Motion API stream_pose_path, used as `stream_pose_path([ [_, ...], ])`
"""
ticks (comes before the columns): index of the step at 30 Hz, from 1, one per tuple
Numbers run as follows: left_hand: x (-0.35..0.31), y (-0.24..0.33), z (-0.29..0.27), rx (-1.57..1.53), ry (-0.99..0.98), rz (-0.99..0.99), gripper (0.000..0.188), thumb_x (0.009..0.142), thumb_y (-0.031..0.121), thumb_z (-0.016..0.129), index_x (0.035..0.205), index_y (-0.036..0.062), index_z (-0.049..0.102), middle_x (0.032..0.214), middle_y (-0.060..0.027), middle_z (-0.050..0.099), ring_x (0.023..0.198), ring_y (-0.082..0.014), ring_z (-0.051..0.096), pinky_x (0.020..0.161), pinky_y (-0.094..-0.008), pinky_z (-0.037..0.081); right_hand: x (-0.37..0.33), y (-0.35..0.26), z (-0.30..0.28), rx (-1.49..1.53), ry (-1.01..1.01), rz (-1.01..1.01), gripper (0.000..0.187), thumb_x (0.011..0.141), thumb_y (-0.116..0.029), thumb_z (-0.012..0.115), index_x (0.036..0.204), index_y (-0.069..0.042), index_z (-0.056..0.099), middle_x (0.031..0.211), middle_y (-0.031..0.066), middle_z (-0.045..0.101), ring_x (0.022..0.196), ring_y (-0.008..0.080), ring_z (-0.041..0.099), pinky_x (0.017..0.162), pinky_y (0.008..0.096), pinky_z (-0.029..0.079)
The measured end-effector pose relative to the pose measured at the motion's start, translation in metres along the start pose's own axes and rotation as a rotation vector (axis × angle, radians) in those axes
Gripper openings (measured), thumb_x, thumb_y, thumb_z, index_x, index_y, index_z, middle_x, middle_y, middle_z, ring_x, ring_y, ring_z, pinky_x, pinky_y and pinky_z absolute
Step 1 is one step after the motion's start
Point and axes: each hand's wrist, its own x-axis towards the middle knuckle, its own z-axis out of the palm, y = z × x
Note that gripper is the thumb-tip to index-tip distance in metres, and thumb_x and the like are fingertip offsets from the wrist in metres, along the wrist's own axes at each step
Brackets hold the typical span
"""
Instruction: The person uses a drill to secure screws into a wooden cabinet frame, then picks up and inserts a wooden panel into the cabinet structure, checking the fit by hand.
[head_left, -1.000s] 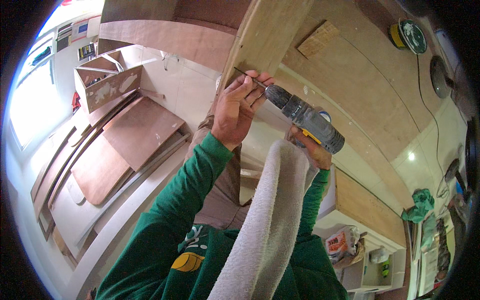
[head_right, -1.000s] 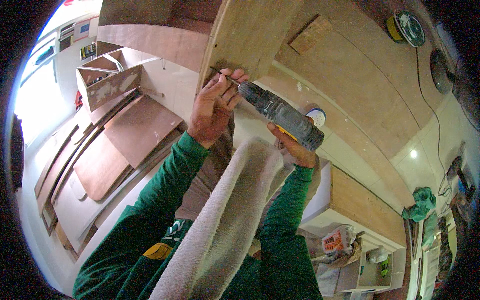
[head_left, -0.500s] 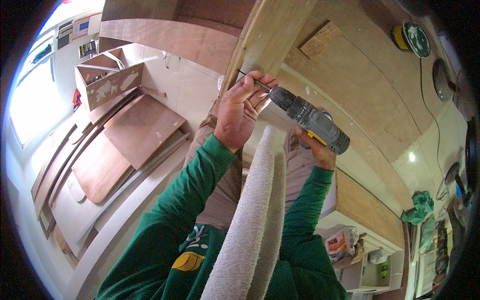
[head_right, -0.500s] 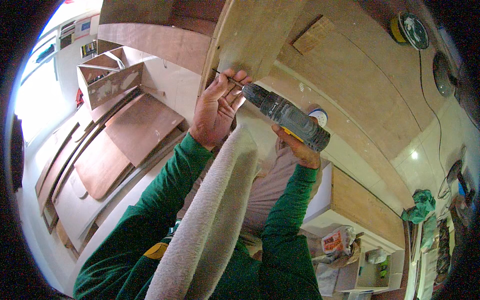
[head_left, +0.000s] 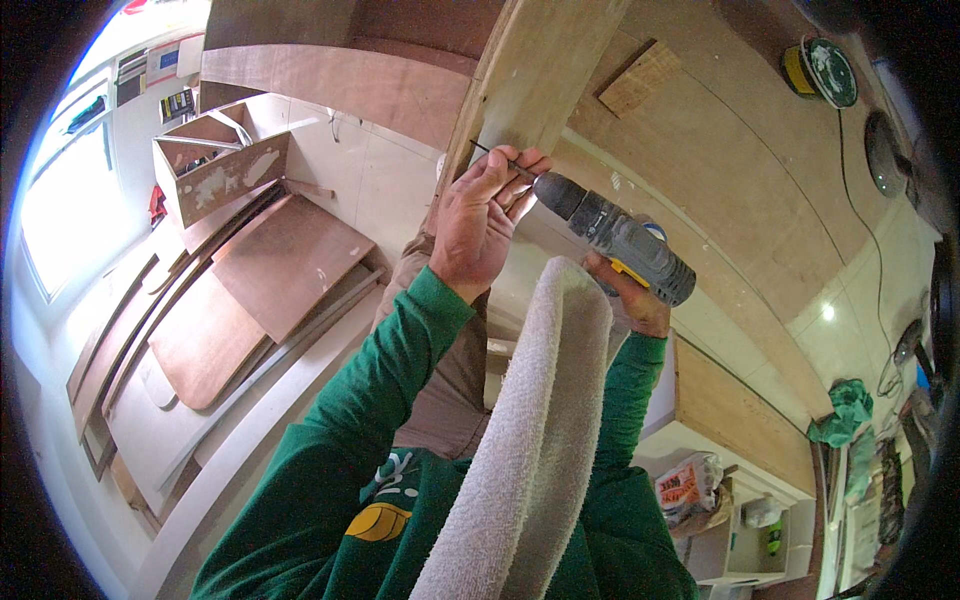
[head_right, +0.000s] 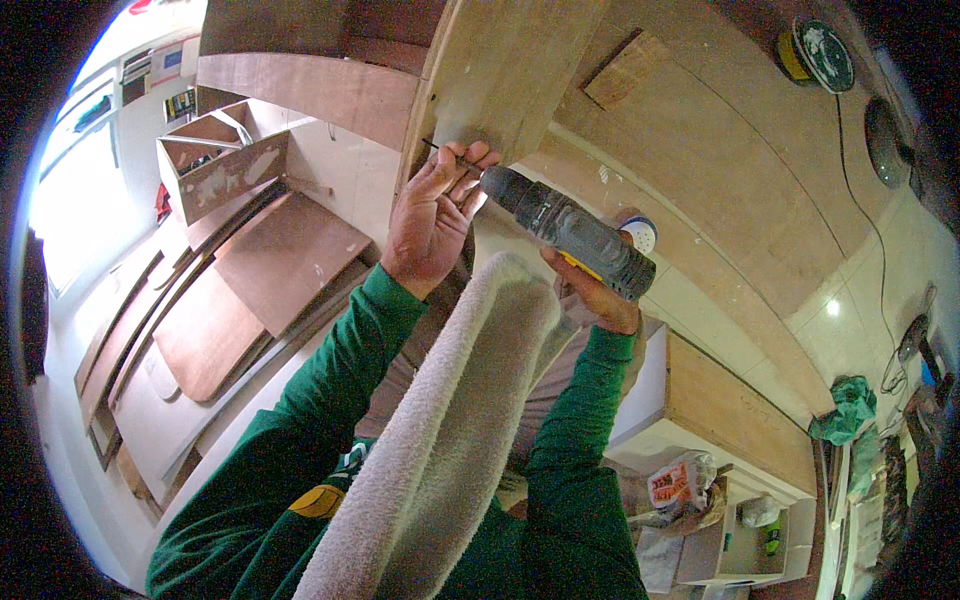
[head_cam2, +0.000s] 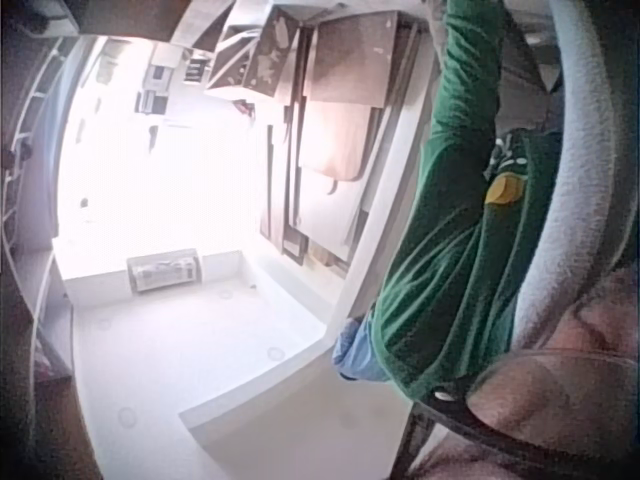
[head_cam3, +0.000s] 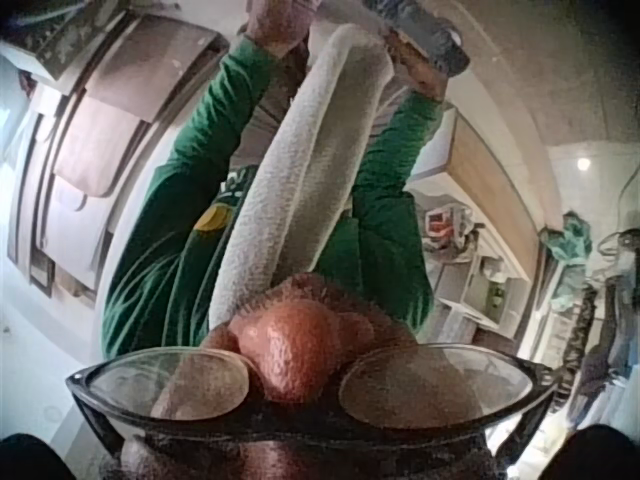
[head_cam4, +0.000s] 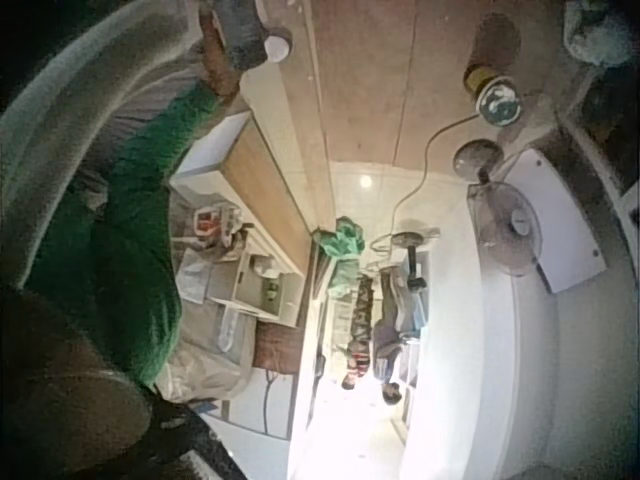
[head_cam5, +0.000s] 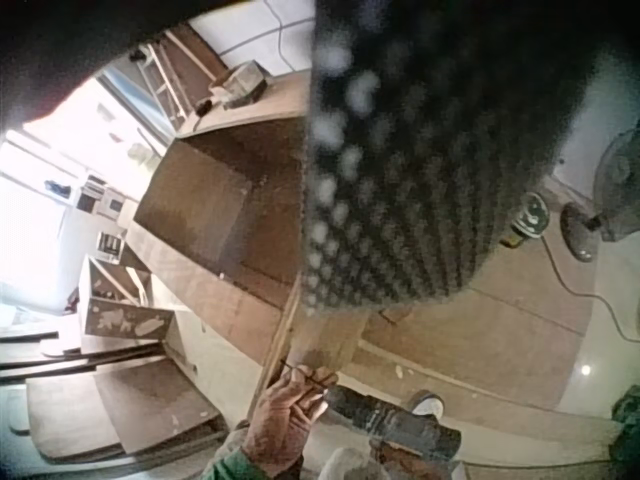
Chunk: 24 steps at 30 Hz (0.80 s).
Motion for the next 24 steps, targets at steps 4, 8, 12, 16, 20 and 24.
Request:
stream_pose_path([
  [4, 0.001, 0.000, -0.001, 0.016, -0.016, 0.001, 0.023, 0.106, 0.036, 0.060, 0.116, 0.0153, 0.062, 0.124, -0.0028, 0.070, 0.123, -0.0185, 0.064, 0.102, -0.0332, 0.048, -0.002, -0.003, -0.002, -0.082, -0.002, 0.017, 0.038, 0.076, -0.034, 0.095, 0.098, -0.010, 0.075, 0.091, 0.0015, 0.076, 0.081, 0.0145, 0.071, 0.075, 0.0320, 0.057],
  [8, 0.001, 0.000, -0.001, 0.030, -0.013, -0.012, 0.024, 0.106, 0.038, 0.061, 0.115, 0.0155, 0.062, 0.125, -0.0020, 0.069, 0.124, -0.0171, 0.062, 0.104, -0.0345, 0.046, -0.003, -0.010, 0.004, -0.086, 0.033, -0.009, 0.040, 0.076, -0.035, 0.095, 0.100, -0.010, 0.075, 0.094, 0.0021, 0.076, 0.084, 0.0161, 0.072, 0.077, 0.0334, 0.058],
  [12, 0.003, -0.001, 0.000, 0.018, -0.037, 0.001, 0.024, 0.106, 0.038, 0.061, 0.115, 0.0166, 0.062, 0.125, -0.0009, 0.069, 0.123, -0.0165, 0.062, 0.104, -0.0347, 0.045, -0.001, 0.002, 0.001, -0.194, 0.047, -0.113, 0.041, 0.076, -0.036, 0.094, 0.101, -0.010, 0.074, 0.094, 0.0024, 0.076, 0.083, 0.0174, 0.072, 0.076, 0.0340, 0.057],
  [16, 0.002, -0.001, 0.000, 0.011, -0.028, -0.002, 0.022, 0.106, 0.038, 0.061, 0.114, 0.0176, 0.063, 0.126, -0.0004, 0.069, 0.123, -0.0162, 0.061, 0.104, -0.0349, 0.044, 0.000, 0.007, 0.000, -0.196, 0.026, -0.107, 0.040, 0.077, -0.035, 0.093, 0.100, -0.010, 0.073, 0.091, 0.0031, 0.075, 0.081, 0.0190, 0.072, 0.074, 0.0342, 0.057],
  [20, 0.001, 0.001, 0.001, -0.002, -0.016, -0.013, 0.022, 0.105, 0.038, 0.061, 0.115, 0.0182, 0.064, 0.126, 0.0003, 0.070, 0.124, -0.0158, 0.061, 0.105, -0.0346, 0.044, 0.004, 0.003, 0.001, -0.176, 0.004, -0.158, 0.037, 0.078, -0.033, 0.093, 0.097, -0.009, 0.073, 0.087, 0.0037, 0.074, 0.079, 0.0203, 0.071, 0.072, 0.0340, 0.056],
  [24, -0.010, 0.007, -0.003, 0.062, 0.003, -0.018, 0.027, 0.106, 0.034, 0.061, 0.123, 0.0128, 0.064, 0.127, -0.0014, 0.070, 0.121, -0.0182, 0.063, 0.100, -0.0362, 0.048, 0.005, -0.004, 0.009, -0.197, 0.004, -0.171, 0.034, 0.079, -0.031, 0.092, 0.096, -0.007, 0.074, 0.088, 0.0050, 0.075, 0.078, 0.0205, 0.072, 0.072, 0.0345, 0.058],
])
